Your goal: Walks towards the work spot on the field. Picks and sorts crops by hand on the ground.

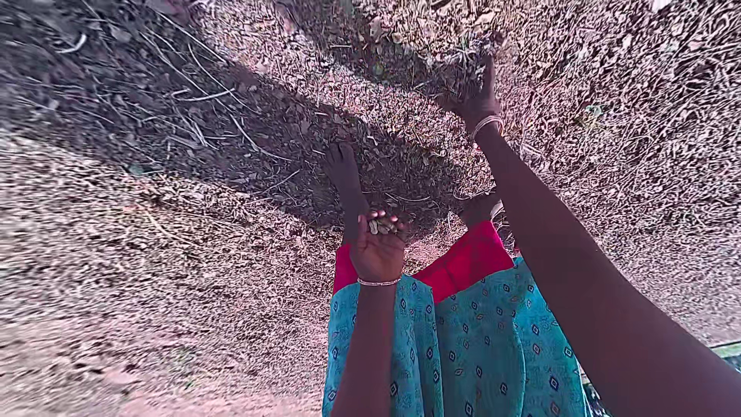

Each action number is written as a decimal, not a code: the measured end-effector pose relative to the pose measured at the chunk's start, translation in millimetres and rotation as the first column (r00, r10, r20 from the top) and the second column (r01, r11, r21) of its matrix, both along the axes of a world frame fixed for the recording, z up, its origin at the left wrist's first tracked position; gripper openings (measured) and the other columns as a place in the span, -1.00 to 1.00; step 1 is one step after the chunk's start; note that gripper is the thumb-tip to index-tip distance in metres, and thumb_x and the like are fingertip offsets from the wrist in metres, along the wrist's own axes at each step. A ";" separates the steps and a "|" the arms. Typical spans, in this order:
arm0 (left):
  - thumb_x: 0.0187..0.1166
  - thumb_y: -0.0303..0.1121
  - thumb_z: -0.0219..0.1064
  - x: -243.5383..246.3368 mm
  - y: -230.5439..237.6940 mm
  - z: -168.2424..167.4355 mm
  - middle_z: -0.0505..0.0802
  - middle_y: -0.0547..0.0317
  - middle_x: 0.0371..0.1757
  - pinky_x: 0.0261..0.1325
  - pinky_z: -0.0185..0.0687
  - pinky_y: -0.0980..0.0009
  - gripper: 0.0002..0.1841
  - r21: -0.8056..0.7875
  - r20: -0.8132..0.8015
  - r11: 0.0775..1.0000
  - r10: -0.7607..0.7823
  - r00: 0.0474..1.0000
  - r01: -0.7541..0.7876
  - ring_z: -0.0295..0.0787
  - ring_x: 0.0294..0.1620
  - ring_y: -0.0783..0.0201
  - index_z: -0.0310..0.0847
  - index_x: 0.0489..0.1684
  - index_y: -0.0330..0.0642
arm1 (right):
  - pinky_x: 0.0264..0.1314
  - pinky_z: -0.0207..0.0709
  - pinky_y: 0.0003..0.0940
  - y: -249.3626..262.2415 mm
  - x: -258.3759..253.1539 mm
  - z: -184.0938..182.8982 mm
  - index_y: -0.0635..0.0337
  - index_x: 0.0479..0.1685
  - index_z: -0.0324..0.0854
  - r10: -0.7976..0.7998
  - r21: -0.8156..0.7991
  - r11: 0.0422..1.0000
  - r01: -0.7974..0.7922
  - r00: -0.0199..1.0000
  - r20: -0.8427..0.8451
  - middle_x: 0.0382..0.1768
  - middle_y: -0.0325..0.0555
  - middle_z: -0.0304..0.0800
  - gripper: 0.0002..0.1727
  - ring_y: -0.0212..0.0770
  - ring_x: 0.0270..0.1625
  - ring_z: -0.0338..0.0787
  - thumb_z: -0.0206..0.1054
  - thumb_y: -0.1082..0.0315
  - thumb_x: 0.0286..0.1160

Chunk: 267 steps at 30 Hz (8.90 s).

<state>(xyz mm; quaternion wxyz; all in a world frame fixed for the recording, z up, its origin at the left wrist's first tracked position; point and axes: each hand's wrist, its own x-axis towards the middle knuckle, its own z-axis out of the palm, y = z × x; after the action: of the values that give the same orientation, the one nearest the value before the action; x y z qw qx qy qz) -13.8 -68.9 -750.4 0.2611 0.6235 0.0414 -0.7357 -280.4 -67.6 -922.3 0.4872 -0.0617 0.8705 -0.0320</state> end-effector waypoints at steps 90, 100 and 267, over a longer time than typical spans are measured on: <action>0.86 -0.06 -0.40 0.4 4.1 -0.8 0.84 0.32 -0.34 -0.13 0.79 0.32 -0.38 0.017 -0.015 1.000 0.005 1.000 -0.004 0.83 -0.28 0.30 0.67 -0.37 0.09 | 0.44 0.40 0.47 -20.9 42.2 11.8 0.50 0.58 0.36 0.703 -0.129 0.681 -0.721 0.594 0.390 0.40 0.53 0.59 -0.51 0.51 0.48 0.59 0.15 0.47 0.72; 0.85 -0.09 -0.37 6.3 5.6 -0.5 0.84 0.34 -0.32 -0.06 0.78 0.31 -0.41 -0.013 -0.034 1.000 0.001 0.999 -0.001 0.83 -0.23 0.31 0.68 -0.36 0.09 | 0.56 0.46 0.16 20.4 35.1 -2.5 0.18 0.95 -0.34 0.020 -0.043 0.999 -0.017 0.998 0.061 0.51 0.35 0.59 -0.13 0.28 0.48 0.69 0.15 0.36 0.78; 0.87 -0.03 -0.36 6.3 26.6 -6.3 0.82 0.35 -0.30 -0.12 0.79 0.34 -0.42 -0.017 0.011 0.993 -0.117 0.993 0.118 0.82 -0.26 0.33 0.66 -0.30 0.10 | -0.49 0.42 -0.43 23.6 -5.7 21.1 0.19 -0.20 0.61 -0.153 -0.160 0.967 0.197 0.956 0.251 -0.57 -0.16 0.49 -0.74 -0.32 -0.56 0.51 0.10 0.24 0.77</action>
<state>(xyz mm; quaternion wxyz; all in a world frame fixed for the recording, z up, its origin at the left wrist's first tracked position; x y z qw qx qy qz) -7.5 -42.3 -756.7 0.2231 0.6263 -0.0033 -0.7469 -286.1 -44.0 -901.2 0.5749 -0.0246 0.8016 -0.1623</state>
